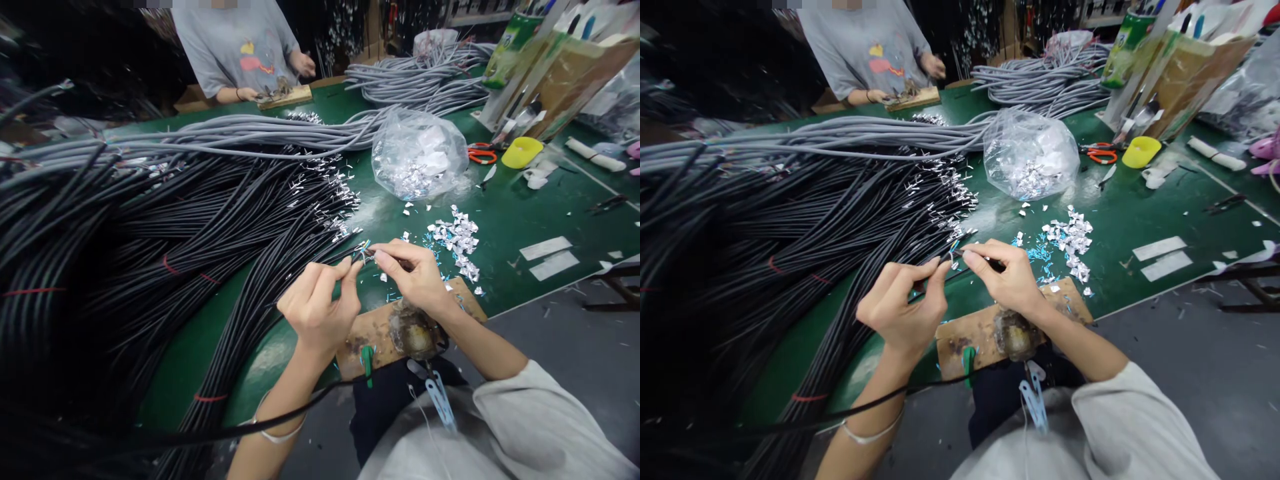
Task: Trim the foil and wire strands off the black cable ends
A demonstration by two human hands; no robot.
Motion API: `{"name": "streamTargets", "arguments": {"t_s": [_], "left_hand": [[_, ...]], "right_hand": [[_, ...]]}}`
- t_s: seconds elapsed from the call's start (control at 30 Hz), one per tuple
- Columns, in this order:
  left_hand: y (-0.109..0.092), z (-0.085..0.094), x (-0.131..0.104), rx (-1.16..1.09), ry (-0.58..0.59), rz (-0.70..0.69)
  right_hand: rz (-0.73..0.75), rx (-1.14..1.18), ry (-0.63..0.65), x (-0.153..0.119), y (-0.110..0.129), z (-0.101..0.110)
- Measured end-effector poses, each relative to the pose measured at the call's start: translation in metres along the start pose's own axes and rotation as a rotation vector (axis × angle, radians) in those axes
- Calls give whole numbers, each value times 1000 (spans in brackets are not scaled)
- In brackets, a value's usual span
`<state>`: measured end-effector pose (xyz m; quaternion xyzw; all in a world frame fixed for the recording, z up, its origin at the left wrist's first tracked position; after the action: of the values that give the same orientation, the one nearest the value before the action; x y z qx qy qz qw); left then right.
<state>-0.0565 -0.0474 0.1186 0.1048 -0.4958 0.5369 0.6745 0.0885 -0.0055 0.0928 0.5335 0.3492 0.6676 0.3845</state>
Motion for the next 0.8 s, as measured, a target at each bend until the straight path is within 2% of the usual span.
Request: {"name": "streamTargets", "arguments": {"t_s": [0.17, 0.37, 0.43, 0.6, 0.7, 0.8], "left_hand": [[1, 0, 7, -78, 106, 122], [15, -13, 6, -308, 353, 462], [18, -15, 5, -355, 385, 520], [14, -12, 7, -345, 362, 437], [11, -13, 8, -318, 434, 349], [10, -12, 10, -261, 432, 271]], "right_hand": [[20, -40, -16, 0, 3, 3], [30, -31, -4, -1, 4, 3], [21, -31, -22, -1, 2, 5], [12, -16, -107, -1, 2, 11], [79, -95, -87, -1, 6, 11], [167, -163, -70, -1, 10, 9]]}}
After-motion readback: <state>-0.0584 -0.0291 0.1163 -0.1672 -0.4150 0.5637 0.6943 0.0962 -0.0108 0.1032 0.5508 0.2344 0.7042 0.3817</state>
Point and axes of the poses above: each hand's wrist, its own x-axis towards the middle knuckle, its own z-axis out of the back of the hand, y = z × x, the point moved 5 cm from there along x, towards the middle knuckle, and after that the axes turned 6 degrees about z, right-handed, at the moved point
